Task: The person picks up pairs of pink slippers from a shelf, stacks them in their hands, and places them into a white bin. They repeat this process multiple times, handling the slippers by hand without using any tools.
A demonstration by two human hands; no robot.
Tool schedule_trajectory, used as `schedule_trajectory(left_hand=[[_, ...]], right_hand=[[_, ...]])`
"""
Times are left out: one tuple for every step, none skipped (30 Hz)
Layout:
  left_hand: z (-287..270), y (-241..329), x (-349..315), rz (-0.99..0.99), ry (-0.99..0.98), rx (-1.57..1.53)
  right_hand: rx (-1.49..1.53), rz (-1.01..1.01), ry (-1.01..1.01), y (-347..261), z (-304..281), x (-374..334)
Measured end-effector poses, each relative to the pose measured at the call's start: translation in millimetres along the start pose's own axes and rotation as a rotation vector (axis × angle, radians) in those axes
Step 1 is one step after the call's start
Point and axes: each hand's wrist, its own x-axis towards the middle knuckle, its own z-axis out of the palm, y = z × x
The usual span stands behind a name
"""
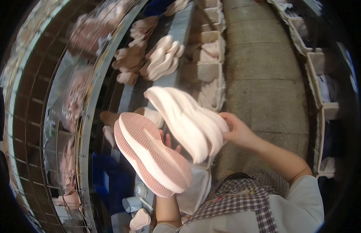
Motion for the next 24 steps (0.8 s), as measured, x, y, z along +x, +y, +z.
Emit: schedule_trajectory(left_hand=[[23,-23,-2,0.115,0.015,0.254],[43,-34,0,0.056,0.065,0.284],[61,-48,2,0.016,0.042,0.288],[76,-59,5,-0.026,0.010,0.290],[89,-70,8,-0.069,-0.030,0.282],[100,-79,12,-0.111,-0.067,0.277],[108,-89,15,-0.151,-0.097,0.276],[114,-98,18,-0.197,-0.127,0.280],[119,-108,23,-0.234,-0.156,0.283],[122,-116,27,-0.266,-0.181,0.284],[125,-125,34,-0.297,-0.205,0.286],[128,-132,40,-0.335,-0.230,0.289],[130,-139,48,-0.366,-0.253,0.293],[132,-146,56,-0.398,-0.275,0.295],[133,-154,68,-0.431,-0.301,0.296],[134,-160,80,-0.461,-0.322,0.295],[134,-167,95,-0.496,-0.347,0.295],[134,-175,111,-0.526,-0.367,0.289],[133,-182,128,-0.558,-0.391,0.283],[131,-191,147,-0.589,-0.411,0.274],[130,-199,168,-0.615,-0.433,0.266],[129,-208,191,-0.641,-0.451,0.252],[129,-214,215,-0.661,-0.471,0.245],[130,-220,241,-0.679,-0.489,0.239]], right_hand=[[0.010,-0.108,0.017,1,-13,-17],[0.009,-0.195,0.045,1,-24,-33],[-0.064,-0.155,0.135,-1,-36,-44],[-0.148,-0.221,0.161,-4,-52,-58],[-0.236,-0.233,0.206,-9,-67,-71],[-0.318,-0.234,0.253,-13,-81,-83],[-0.313,-0.252,0.280,-16,-92,-93],[-0.331,-0.244,0.291,-18,-103,-102],[-0.343,-0.243,0.297,-20,-114,-108],[-0.359,-0.278,0.291,-21,-124,-112],[-0.302,-0.281,0.256,-21,-133,-112],[-0.246,-0.319,0.213,-20,-141,-109],[-0.191,-0.357,0.166,-18,-150,-106],[-0.127,-0.338,0.119,-18,-158,-102],[-0.065,-0.320,0.067,-18,-168,-96],[0.001,-0.296,0.016,-18,-177,-88],[0.066,-0.271,-0.012,-19,-185,-79],[0.113,-0.265,0.012,-23,-195,-67],[0.169,-0.241,0.041,-26,-204,-52],[0.223,-0.183,0.092,-31,-211,-37],[0.295,-0.151,0.114,-38,-222,-21],[0.234,-0.099,0.144,-46,-232,2],[0.181,-0.060,0.161,-54,-241,28],[0.122,-0.081,0.148,-65,-251,54]])
